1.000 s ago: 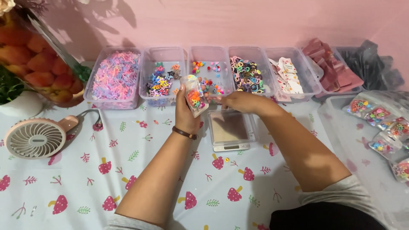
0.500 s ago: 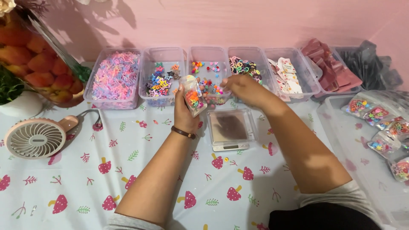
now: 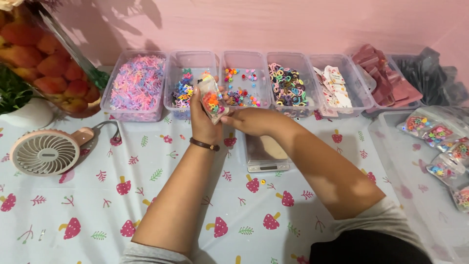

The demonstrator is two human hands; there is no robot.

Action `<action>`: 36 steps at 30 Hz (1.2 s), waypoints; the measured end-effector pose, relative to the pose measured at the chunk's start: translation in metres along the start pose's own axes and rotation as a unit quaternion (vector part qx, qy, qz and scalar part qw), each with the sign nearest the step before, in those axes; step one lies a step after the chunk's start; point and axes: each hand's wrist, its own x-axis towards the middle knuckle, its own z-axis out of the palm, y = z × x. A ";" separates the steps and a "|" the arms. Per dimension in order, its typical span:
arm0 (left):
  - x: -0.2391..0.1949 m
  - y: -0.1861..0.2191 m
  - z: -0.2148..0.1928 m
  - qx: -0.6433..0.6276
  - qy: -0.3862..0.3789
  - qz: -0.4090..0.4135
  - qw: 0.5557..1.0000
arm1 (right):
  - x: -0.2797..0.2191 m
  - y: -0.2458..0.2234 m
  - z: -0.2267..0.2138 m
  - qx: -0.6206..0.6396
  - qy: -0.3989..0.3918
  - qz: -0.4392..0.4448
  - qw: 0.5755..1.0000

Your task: The person places small plastic trinkets into small clear bags, weighs them on a digital scale, and seals the bags.

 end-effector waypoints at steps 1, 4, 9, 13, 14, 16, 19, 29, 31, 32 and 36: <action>0.001 0.004 -0.001 0.001 0.001 0.001 1.000 | 0.003 0.000 0.001 0.000 0.000 -0.001 1.000; 0.006 0.013 -0.005 0.000 -0.005 0.023 1.000 | 0.016 0.004 0.007 0.003 -0.019 -0.033 0.999; 0.013 0.016 -0.011 -0.017 -0.016 0.038 0.999 | 0.022 0.007 0.009 -0.027 -0.022 -0.021 0.999; 0.014 0.013 -0.014 -0.020 -0.021 0.037 0.999 | 0.004 -0.005 0.004 -0.047 -0.026 -0.026 0.998; 0.013 0.015 -0.012 -0.019 -0.021 0.042 0.999 | -0.002 -0.009 -0.002 -0.024 -0.030 -0.014 0.999; 0.012 0.018 -0.011 -0.019 -0.021 0.048 0.998 | -0.012 -0.015 -0.012 -0.003 -0.034 -0.003 0.999; 0.013 0.016 -0.014 -0.030 -0.026 0.056 0.998 | -0.012 -0.011 -0.010 0.039 -0.029 -0.002 0.999; 0.015 0.014 -0.015 -0.036 -0.021 0.047 0.998 | 0.070 0.056 0.087 -0.236 0.059 -0.147 0.959; 0.015 0.012 -0.017 -0.036 -0.016 0.049 0.998 | 0.065 0.052 0.086 -0.248 0.085 -0.163 0.951; 0.016 0.011 -0.018 -0.035 -0.015 0.049 0.998 | 0.057 0.043 0.078 -0.218 0.085 -0.192 0.953; 0.019 0.013 -0.018 -0.049 -0.016 0.048 0.998 | -0.001 -0.003 0.040 -0.078 0.039 -0.223 0.971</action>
